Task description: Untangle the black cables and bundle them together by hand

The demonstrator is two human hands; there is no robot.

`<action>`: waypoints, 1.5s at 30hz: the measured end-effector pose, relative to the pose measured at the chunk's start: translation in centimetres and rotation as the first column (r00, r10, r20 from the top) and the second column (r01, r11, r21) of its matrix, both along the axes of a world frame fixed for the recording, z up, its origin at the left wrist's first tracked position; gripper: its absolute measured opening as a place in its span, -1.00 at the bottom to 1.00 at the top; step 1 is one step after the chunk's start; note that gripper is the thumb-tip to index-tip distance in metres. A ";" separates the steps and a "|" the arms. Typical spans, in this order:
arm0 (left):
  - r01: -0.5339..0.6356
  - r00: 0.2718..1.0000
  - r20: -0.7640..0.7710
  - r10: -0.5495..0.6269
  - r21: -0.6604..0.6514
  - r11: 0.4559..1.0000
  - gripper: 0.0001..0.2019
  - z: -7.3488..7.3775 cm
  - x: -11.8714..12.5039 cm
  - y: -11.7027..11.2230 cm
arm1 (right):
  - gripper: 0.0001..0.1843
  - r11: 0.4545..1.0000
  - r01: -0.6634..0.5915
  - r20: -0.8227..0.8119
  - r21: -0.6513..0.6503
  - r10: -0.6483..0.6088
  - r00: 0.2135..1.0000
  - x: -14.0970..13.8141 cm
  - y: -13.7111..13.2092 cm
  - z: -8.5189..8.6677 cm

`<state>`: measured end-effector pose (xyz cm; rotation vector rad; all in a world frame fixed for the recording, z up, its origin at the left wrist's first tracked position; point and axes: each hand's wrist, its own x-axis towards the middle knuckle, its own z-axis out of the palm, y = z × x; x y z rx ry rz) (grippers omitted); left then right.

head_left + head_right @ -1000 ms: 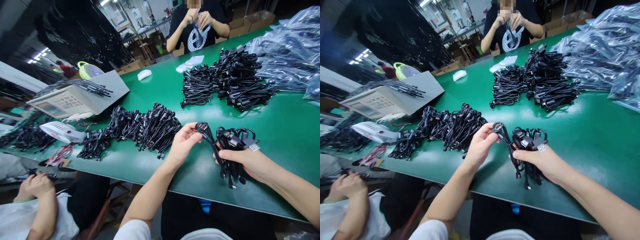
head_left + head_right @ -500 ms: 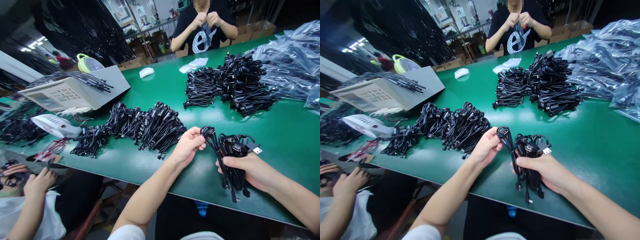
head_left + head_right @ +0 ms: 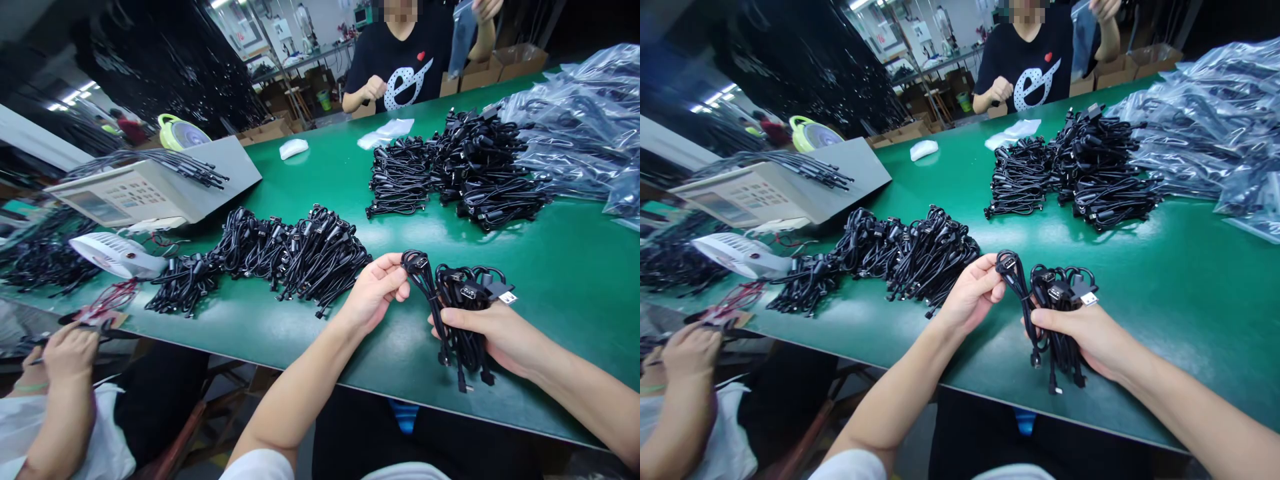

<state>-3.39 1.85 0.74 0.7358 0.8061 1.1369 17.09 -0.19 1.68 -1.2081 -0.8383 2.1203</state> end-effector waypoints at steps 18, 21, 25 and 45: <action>0.002 1.000 -0.024 -0.002 -0.001 1.000 -0.66 -0.3 0.1 0.1 | -0.66 0.999 0.022 -0.006 0.031 -0.022 1.000 -0.1 0.0 -0.6; 0.007 0.997 -0.083 -0.005 0.012 1.000 -0.63 -0.4 0.2 0.0 | -0.65 0.994 0.085 -0.010 0.064 -0.085 0.996 -0.2 0.2 -0.6; 0.221 0.956 -0.206 -0.210 0.030 0.975 -0.67 -0.6 0.5 -0.7 | -0.65 0.952 0.270 -0.035 0.146 -0.268 0.963 -0.2 0.8 -0.1; 0.370 0.785 -0.569 -0.245 0.113 0.922 -0.73 -1.3 2.2 -2.5 | -0.68 0.906 0.374 -0.085 0.199 -0.364 0.927 -0.1 1.1 0.1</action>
